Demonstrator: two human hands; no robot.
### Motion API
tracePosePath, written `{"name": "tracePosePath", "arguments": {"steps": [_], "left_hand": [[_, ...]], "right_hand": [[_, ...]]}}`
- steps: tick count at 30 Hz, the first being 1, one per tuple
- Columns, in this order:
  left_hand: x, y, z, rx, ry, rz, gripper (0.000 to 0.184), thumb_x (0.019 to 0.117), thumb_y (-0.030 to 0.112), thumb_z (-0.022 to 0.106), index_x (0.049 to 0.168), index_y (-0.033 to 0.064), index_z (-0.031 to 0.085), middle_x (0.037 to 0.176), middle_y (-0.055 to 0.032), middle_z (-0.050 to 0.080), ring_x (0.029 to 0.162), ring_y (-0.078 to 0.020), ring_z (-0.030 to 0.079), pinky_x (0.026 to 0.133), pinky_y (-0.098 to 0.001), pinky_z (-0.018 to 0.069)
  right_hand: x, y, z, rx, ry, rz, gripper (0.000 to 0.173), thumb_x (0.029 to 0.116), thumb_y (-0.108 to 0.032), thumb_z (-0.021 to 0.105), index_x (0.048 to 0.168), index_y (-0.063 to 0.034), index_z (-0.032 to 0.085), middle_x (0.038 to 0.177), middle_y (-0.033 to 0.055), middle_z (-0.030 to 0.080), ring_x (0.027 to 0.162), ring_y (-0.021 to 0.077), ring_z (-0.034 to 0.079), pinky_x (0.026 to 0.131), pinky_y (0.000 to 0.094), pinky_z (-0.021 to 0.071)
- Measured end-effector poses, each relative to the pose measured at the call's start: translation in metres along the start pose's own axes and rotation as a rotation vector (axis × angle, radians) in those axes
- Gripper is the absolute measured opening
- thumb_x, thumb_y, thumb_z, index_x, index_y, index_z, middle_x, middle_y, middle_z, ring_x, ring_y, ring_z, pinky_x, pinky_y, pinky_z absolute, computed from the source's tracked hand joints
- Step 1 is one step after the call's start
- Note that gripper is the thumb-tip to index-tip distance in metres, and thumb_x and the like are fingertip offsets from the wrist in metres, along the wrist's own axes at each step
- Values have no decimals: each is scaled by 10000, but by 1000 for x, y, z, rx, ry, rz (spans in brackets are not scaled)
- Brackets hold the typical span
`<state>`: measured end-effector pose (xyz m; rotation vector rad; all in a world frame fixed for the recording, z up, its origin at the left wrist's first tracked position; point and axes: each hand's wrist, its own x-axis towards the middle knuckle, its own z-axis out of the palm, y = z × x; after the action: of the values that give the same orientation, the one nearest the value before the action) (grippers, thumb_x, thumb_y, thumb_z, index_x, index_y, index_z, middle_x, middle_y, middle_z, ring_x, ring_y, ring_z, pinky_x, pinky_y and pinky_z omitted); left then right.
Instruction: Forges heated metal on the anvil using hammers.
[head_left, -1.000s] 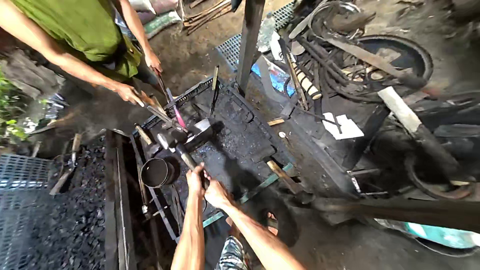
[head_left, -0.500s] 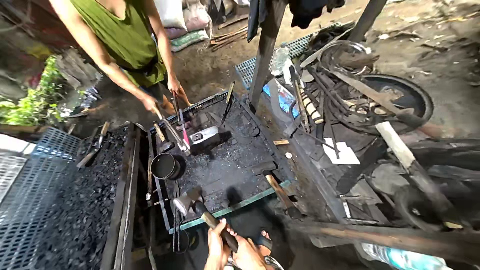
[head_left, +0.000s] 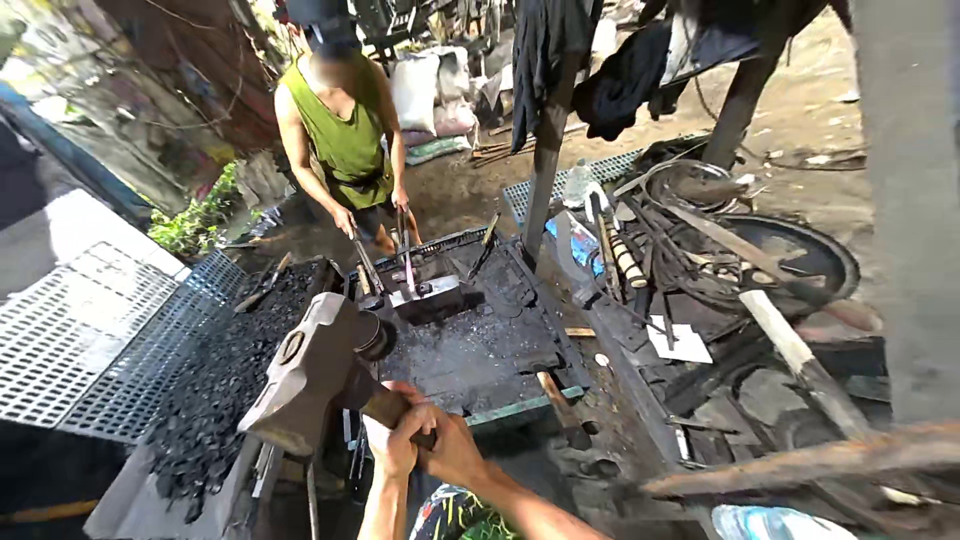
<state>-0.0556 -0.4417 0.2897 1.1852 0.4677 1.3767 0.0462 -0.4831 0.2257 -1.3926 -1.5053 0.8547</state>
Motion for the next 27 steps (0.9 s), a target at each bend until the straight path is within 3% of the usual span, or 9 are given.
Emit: {"name": "tracePosePath", "arguments": {"steps": [2, 5, 10, 15, 27], "left_hand": [[-7, 6, 4, -46, -75, 27, 276, 850, 85, 770, 1090, 25, 648, 675, -120, 634, 530, -218, 613, 543, -393, 558], [-22, 13, 6, -45, -93, 47, 258, 859, 86, 750, 1085, 21, 642, 670, -115, 616, 531, -214, 597, 548, -390, 551], [-34, 20, 10, -36, -56, 40, 251, 845, 83, 760, 1053, 25, 633, 656, -109, 614, 527, -208, 605, 549, -378, 554], [-37, 23, 11, -21, -48, 33, 260, 835, 63, 774, 1047, 9, 635, 668, -125, 628, 523, -219, 612, 540, -384, 560], [-21, 41, 17, 53, -106, 57, 327, 818, 80, 817, 1083, 9, 637, 711, -133, 646, 524, -214, 606, 510, -379, 556]], "right_hand": [[-8, -1, -2, -36, 16, -71, 394, 781, -393, 796, 1044, -116, 698, 817, 72, 729, 774, 246, 730, 695, 529, 598], [-20, -2, 0, -39, 19, -134, 416, 789, -391, 801, 1084, -117, 695, 835, 70, 735, 774, 243, 732, 686, 527, 601], [-31, -9, -3, -48, -102, -102, 582, 804, -384, 787, 1279, -92, 622, 912, 111, 739, 834, 284, 733, 752, 544, 598], [-35, -6, 5, 0, -62, -132, 428, 799, -371, 778, 1107, -90, 682, 839, 84, 734, 789, 244, 732, 712, 522, 597], [-28, -23, 10, 86, 54, -150, 335, 773, -335, 797, 1003, -114, 697, 767, 44, 712, 712, 190, 711, 640, 485, 589]]}}
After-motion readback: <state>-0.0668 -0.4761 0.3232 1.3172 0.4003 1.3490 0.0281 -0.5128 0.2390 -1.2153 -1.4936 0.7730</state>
